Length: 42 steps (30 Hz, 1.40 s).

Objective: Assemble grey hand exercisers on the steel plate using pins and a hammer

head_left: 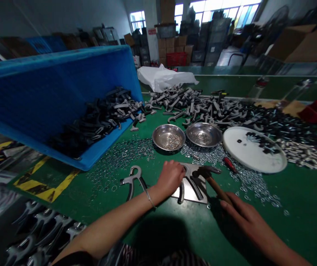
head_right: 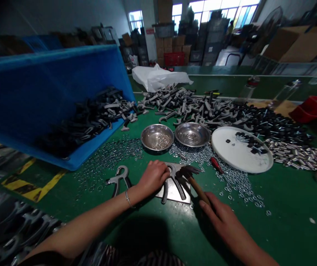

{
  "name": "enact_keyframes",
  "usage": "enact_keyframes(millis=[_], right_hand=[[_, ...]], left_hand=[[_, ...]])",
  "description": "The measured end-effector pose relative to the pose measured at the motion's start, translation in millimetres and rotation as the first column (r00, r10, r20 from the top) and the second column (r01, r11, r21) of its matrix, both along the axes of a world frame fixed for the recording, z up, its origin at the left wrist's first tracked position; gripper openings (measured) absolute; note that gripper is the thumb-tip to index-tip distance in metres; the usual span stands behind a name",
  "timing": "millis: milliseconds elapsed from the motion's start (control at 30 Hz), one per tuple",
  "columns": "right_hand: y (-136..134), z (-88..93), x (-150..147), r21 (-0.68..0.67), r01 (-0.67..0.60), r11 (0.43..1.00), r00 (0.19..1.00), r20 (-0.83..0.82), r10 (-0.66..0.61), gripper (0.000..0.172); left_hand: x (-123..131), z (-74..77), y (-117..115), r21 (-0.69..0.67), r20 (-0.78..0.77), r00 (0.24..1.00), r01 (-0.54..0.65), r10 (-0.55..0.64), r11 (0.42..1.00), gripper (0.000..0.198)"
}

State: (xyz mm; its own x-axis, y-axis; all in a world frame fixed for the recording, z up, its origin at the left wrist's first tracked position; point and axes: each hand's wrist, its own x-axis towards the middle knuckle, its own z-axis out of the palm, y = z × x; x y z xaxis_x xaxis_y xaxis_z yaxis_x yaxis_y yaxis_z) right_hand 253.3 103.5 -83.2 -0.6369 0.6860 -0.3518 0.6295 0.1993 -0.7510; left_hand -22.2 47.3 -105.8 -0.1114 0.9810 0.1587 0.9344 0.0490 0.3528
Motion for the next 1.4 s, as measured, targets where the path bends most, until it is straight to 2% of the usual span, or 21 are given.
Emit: enact_keyframes(millis=[67,167,267,333,433,533,667,767,933,1033,1133,1200,1300,1400], right_hand=[[-2,8.3,-7,0.033,-0.056,0.998,0.998,0.03,0.056,0.047],[-2,19.5,-21,0.117,-0.128,0.985,0.991,0.039,0.124,0.043],[4,19.8,-39,0.216,-0.21,0.953,0.973,0.14,0.183,0.039],[9,13.9,-48,0.176,-0.269,0.947,0.947,0.227,0.227,0.037],[11,3.9,-50,0.004,-0.216,0.976,0.964,0.157,0.213,0.04],[5,-2.0,-43,-0.158,-0.039,0.987,0.999,0.022,0.043,0.047],[-8,-6.8,-33,-0.273,0.194,0.942,0.975,-0.05,-0.216,0.05],[-11,-11.6,-29,-0.328,0.267,0.906,0.951,-0.064,-0.303,0.05],[-9,-22.0,-27,-0.345,0.233,0.909,0.956,-0.092,-0.28,0.049],[-10,-24.7,-27,-0.326,0.187,0.927,0.97,-0.088,-0.227,0.049],[-11,-24.8,-27,-0.278,0.164,0.946,0.977,-0.085,-0.195,0.05],[-11,-24.9,-26,-0.264,0.163,0.951,0.979,-0.08,-0.19,0.049],[-12,-25.0,-25,-0.27,0.157,0.95,0.98,-0.079,-0.184,0.046],[-5,-21.2,-25,-0.26,0.138,0.956,0.983,-0.079,-0.164,0.047]], left_hand=[[-10,-0.4,-2,0.052,0.21,0.974,-0.103,0.09,0.993,0.012],[-28,-1.6,-9,0.08,0.445,0.88,-0.225,0.167,0.971,0.011],[-42,-1.9,-12,0.06,0.524,0.833,-0.244,0.177,0.968,0.012],[-47,-2.2,-9,0.05,0.521,0.837,-0.224,0.165,0.973,0.013],[-49,-4.6,5,0.023,0.492,0.863,-0.142,0.112,0.99,0.014],[-49,-10.3,23,-0.021,0.425,0.904,-0.049,0.053,0.999,0.015],[-46,-15.6,37,-0.067,0.334,0.942,-0.012,0.034,0.998,0.017],[-45,-13.8,38,-0.091,0.282,0.958,-0.024,0.049,0.996,0.016],[-41,-9.9,37,-0.122,0.139,0.989,-0.029,0.046,0.992,0.016],[-36,-9.7,34,-0.101,-0.046,0.999,0.021,-0.026,0.995,0.018],[-30,-11.3,29,-0.07,-0.294,0.938,0.172,-0.185,0.983,0.019],[-26,-14.4,26,-0.064,-0.39,0.882,0.258,-0.263,0.964,0.02],[-25,-21.9,25,-0.057,-0.396,0.877,0.27,-0.27,0.961,0.021],[-30,-28.0,26,-0.051,-0.23,0.959,0.157,-0.164,0.986,0.017]])
